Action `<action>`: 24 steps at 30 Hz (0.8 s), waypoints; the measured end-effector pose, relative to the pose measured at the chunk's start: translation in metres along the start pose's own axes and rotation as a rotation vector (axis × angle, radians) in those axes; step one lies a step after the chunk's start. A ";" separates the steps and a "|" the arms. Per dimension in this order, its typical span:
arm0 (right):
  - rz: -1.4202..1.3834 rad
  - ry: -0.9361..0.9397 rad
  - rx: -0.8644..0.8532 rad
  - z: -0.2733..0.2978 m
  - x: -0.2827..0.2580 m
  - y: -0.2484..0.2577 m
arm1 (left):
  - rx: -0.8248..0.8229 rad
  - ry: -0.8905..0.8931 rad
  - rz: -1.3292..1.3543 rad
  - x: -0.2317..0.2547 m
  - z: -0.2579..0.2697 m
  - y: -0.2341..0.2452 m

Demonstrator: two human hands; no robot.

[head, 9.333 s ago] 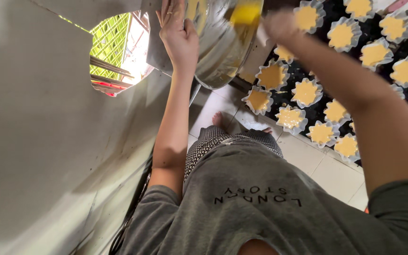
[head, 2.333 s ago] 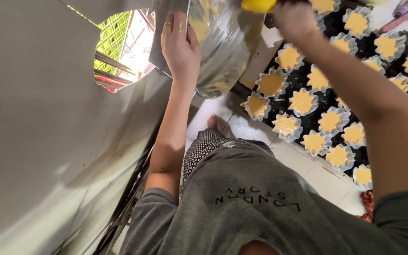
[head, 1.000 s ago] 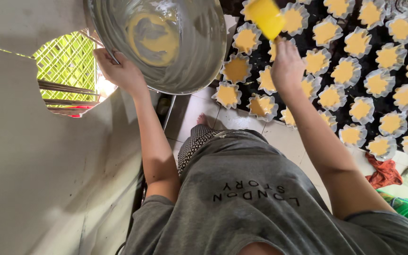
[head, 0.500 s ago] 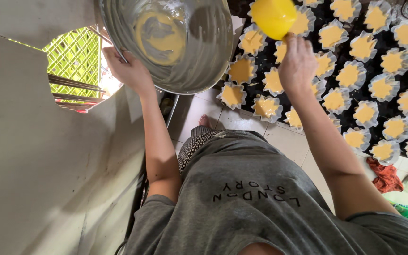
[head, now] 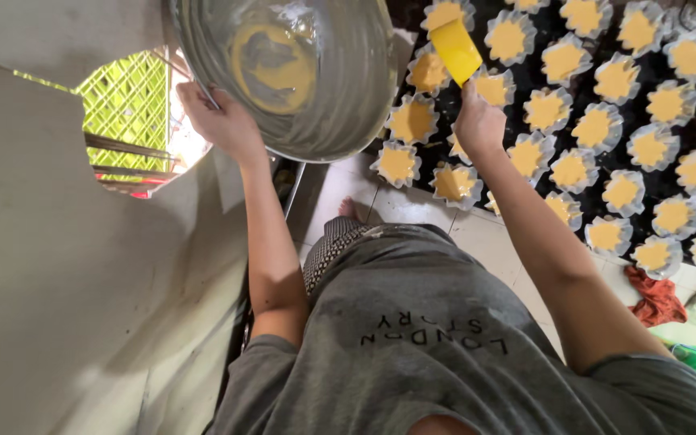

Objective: The person pours yellow batter from a large metal bowl into star-shaped paper molds arranged on a tray using a yellow scoop. After filling the molds, the person wipes the tray surface with a purple cloth.

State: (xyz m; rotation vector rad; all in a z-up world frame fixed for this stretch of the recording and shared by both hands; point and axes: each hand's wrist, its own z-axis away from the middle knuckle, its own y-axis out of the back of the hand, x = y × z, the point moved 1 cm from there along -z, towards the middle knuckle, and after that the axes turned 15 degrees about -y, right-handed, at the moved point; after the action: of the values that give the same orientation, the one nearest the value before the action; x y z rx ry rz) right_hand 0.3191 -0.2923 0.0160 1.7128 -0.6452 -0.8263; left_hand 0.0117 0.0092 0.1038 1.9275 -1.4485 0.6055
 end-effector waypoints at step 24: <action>-0.199 -0.109 -0.300 -0.088 -0.120 -0.072 | -0.005 0.026 -0.038 0.010 0.007 -0.003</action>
State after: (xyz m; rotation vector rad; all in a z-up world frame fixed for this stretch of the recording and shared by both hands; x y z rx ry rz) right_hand 0.3160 -0.1295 -0.0120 1.4802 -0.4017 -1.1041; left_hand 0.0168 -0.0016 0.1053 1.9326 -1.3927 0.6064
